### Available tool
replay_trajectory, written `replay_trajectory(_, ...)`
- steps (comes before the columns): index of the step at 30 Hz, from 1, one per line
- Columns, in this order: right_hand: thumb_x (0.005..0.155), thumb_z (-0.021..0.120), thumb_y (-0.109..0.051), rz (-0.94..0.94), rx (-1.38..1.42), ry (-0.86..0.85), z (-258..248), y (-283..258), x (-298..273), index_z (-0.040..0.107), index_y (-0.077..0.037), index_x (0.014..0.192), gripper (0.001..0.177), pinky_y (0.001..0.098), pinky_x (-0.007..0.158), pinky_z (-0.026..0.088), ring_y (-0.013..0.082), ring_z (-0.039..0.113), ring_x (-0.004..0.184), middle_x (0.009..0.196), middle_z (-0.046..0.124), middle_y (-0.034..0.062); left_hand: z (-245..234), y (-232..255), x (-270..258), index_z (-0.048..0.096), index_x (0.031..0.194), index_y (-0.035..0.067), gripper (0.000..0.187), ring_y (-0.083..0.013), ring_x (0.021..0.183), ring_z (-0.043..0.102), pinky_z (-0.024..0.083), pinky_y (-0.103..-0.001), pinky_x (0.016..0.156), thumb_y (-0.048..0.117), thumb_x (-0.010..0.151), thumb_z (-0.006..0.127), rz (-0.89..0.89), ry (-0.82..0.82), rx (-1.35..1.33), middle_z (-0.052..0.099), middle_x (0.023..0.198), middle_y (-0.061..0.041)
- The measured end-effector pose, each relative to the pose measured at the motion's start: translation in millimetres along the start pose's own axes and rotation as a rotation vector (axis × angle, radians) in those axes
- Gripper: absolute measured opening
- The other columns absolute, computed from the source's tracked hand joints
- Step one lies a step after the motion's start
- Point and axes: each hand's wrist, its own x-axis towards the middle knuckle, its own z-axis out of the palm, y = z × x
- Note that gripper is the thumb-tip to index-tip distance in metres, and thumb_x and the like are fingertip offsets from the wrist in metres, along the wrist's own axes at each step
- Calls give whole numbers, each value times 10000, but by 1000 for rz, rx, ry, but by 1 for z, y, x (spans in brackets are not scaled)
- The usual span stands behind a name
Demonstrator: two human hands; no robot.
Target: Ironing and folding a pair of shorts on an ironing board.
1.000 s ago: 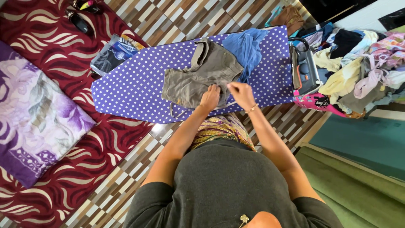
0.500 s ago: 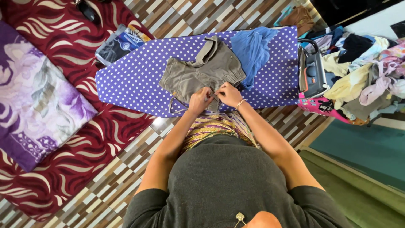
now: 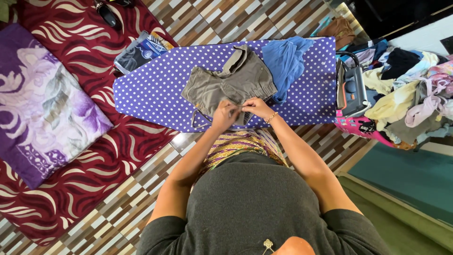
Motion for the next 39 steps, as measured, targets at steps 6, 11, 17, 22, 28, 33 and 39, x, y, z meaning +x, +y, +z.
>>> replay_trajectory(6,880,758,-349,207,-216,129,-20,-134,-52,708,-147,1185,369,300,880,567,164,677,1032,1132,724,65,-21,-54,19,669,958,35,141,-274,925,625,560,-399,832,135,998,578,-162,-255,-280,629,1005,-119)
replay_trajectory(11,915,694,-512,450,-158,141,-83,-168,-106,745,-69,1114,488,242,679,457,105,532,768,860,624,28,-138,-47,47,640,907,55,255,-200,885,710,599,-346,865,180,1054,473,-688,-325,-911,726,924,-92)
replay_trajectory(17,959,682,-362,373,80,274,-169,-160,-160,704,-18,1094,370,170,497,317,43,381,560,671,489,-53,-241,-89,49,632,917,43,205,-188,810,649,571,-379,839,130,1079,541,-615,119,-1172,675,870,-80)
replay_trajectory(22,1003,657,-291,223,106,408,-205,-192,-190,697,-48,1122,273,136,555,387,31,430,615,734,525,-51,-307,-79,56,581,876,140,171,-128,748,586,534,-358,766,198,1033,617,-545,417,-1273,620,823,9)
replay_trajectory(28,1013,670,-209,141,-37,369,-253,-201,-190,687,-65,1122,182,167,581,446,41,543,673,824,648,-12,-337,-86,80,622,923,103,137,-200,772,601,542,-406,857,182,1034,609,-316,629,-1373,612,829,-33)
replay_trajectory(33,1029,721,-189,-14,-246,420,-199,-249,-132,716,-63,1169,188,203,675,516,81,646,789,960,727,51,-283,-18,130,683,956,71,208,-174,972,791,611,-327,906,265,956,606,-639,338,-611,765,971,-59)
replay_trajectory(39,877,718,-86,-420,-1013,580,-79,-243,-67,739,-84,1068,191,356,860,574,229,664,946,1028,691,98,-82,-105,100,699,1020,58,220,-341,970,648,510,-471,860,219,972,557,-200,-204,724,650,1109,-222)
